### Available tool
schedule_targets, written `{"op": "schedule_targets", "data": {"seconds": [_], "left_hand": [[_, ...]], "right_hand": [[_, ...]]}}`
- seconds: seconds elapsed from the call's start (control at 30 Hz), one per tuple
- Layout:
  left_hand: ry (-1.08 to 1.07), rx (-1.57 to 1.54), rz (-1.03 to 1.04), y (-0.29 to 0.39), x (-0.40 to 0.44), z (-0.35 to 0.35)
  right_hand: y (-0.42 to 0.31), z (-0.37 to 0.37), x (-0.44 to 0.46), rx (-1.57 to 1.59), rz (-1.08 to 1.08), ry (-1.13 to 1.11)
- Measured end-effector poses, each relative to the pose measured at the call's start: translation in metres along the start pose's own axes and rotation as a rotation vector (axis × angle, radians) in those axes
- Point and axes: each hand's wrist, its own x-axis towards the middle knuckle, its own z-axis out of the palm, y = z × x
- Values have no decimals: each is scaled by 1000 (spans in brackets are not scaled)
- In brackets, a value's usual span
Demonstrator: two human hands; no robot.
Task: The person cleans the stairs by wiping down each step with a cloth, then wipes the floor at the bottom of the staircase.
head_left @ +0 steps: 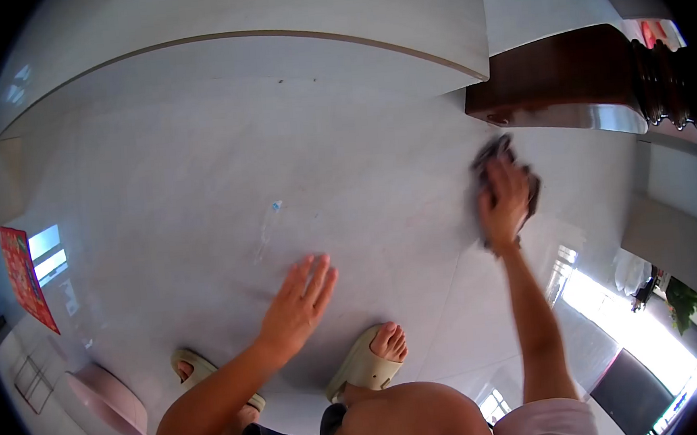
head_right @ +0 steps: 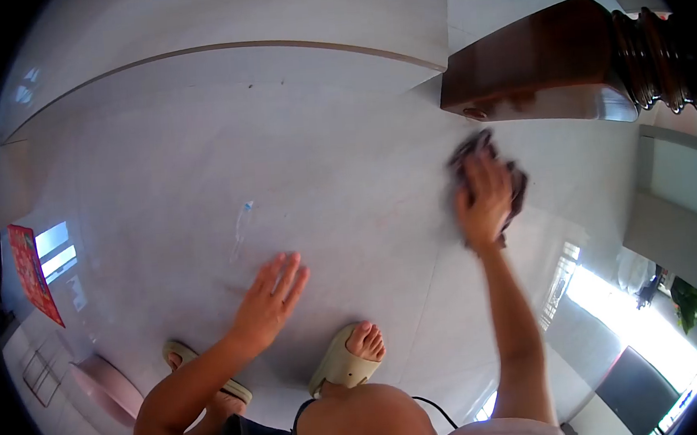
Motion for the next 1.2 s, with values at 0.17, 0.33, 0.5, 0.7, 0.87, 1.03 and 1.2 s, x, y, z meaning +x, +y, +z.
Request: {"op": "schedule_targets", "data": {"seconds": [0.17,0.33,0.5,0.7,0.87,1.03,1.2], "left_hand": [[65,-235,26,7,-22,14],[332,-261,-232,-41,-11,-2],[475,-180,-529,-126,6,-29],[545,-336,-624,-126,27,-8],[548,-663,-394,-86,38,-10],[791,-535,-300,-123,21,-8],[966,-610,-739,-208,20,-52]], "right_hand": [[-192,-20,-68,246,207,-108],[-283,4,10,893,124,-130],[-246,-10,114,1087,131,57],[-223,40,140,566,-236,111],[-269,48,155,596,-263,81],[-357,69,190,717,-358,-11],[-411,73,214,658,-576,-115]]}}
